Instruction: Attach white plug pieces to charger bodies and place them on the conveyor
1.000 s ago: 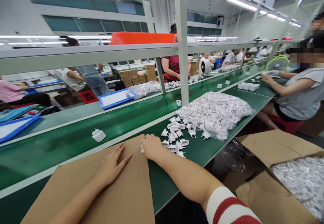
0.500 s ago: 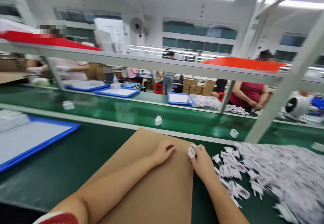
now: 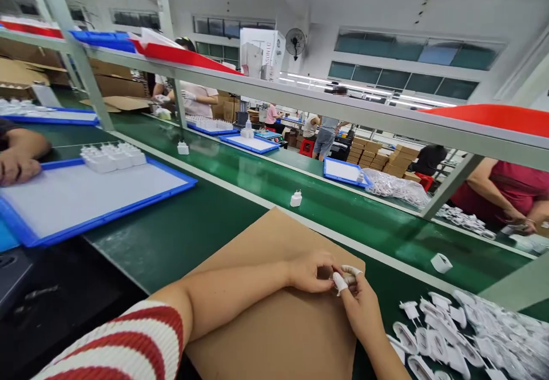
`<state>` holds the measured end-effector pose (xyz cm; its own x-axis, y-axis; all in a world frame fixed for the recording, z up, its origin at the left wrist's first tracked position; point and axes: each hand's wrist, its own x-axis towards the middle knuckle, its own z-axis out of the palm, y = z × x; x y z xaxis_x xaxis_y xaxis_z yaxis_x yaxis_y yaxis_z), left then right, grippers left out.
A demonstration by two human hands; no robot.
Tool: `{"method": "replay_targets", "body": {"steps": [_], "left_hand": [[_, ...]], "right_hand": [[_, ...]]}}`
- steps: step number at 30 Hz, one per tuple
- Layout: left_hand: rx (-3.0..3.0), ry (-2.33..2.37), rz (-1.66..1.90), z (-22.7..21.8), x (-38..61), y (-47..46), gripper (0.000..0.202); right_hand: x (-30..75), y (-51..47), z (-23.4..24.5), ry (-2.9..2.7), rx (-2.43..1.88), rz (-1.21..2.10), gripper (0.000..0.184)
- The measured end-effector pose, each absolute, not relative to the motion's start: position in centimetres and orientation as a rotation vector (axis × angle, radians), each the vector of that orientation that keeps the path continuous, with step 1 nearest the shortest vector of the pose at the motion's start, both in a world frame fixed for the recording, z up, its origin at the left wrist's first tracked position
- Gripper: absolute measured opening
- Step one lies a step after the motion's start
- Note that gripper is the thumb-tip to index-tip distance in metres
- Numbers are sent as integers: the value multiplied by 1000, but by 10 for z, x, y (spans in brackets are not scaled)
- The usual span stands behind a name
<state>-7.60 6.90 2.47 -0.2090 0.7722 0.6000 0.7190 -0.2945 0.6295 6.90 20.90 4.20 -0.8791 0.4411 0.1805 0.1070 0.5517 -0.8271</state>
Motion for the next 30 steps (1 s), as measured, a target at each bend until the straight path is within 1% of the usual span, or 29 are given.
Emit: {"method": "replay_targets", "body": {"steps": [3,5,10,14,22,26,30], "left_hand": [[1887,1810,1560,24,-77,70,20],[1793,1801,1570,22,-79,71,20],[1525,1819,1646,10,-88,78,29],[1451,1817,1637,2,-95,83,34],[1385,1844,1612,4,-92,80,32],[1372,1834,1603,4,-91,80,28],[1358,1759,1659,-1,-91,81,29]], "right_hand": [[67,210,42,-2368,-517,1324,71],[66,210,41,-2363,-523,1351,71],[65,211,33,-2326,-430,1436,56],[66,217,29,-2358,-421,1323,44],[71,222,32,-2449,-448,1183,39],[71,218,34,-2465,-394,1115,30],[73,216,35,-2472,-348,1037,24]]}}
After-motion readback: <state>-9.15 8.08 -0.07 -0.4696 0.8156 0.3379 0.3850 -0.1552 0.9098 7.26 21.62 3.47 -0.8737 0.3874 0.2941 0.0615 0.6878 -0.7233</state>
